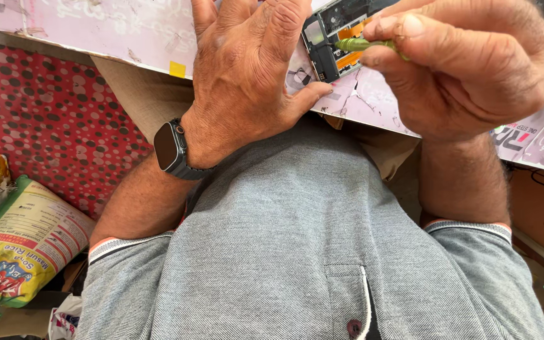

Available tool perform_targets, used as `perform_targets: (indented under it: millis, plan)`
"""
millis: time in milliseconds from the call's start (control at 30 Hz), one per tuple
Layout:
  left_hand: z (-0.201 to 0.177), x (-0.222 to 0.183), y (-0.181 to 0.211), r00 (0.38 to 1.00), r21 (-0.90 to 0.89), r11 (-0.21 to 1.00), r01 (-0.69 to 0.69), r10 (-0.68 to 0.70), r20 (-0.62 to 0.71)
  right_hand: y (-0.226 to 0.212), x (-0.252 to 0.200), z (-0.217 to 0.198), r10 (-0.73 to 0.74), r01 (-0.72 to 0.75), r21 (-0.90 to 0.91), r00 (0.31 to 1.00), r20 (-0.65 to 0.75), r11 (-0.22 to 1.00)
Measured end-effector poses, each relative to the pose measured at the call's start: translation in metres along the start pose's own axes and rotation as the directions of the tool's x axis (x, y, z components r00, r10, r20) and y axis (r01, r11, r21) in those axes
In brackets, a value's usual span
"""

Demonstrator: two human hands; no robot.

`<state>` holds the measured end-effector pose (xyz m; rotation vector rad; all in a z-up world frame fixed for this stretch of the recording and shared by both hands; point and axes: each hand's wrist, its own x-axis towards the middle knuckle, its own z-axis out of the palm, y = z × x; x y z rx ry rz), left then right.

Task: The person uses a green tool to manipulate the internal components of a disassembled mobile phone on a work surface. They turn the phone over and use the tool to press and probe different parts of the device's circuitry.

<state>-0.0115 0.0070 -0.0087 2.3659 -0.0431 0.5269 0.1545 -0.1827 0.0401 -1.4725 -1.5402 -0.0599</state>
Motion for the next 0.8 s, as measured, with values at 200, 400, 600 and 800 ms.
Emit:
perform_targets:
  millis: [200,400,600,800]
  plan:
    - [0.001,0.0,0.0,1.0,0.001,1.0,-0.003,0.003,-0.022,0.003,0.01,0.006,-0.028,0.029,0.033,0.999,-0.015,0.999]
    - [0.004,-0.006,-0.005,0.998,-0.051,0.998,0.028,-0.025,0.051,0.008,0.011,0.005,-0.03,0.034,0.073,0.998,-0.054,0.997]
    - [0.003,-0.002,-0.003,1.0,0.012,1.0,-0.022,0.022,-0.017,0.01,0.004,-0.001,-0.008,0.009,0.097,1.0,-0.017,0.995]
    - [0.003,-0.003,-0.003,1.0,-0.007,1.0,-0.019,0.018,-0.016,0.013,0.005,0.003,-0.051,0.049,0.126,0.999,0.012,0.991]
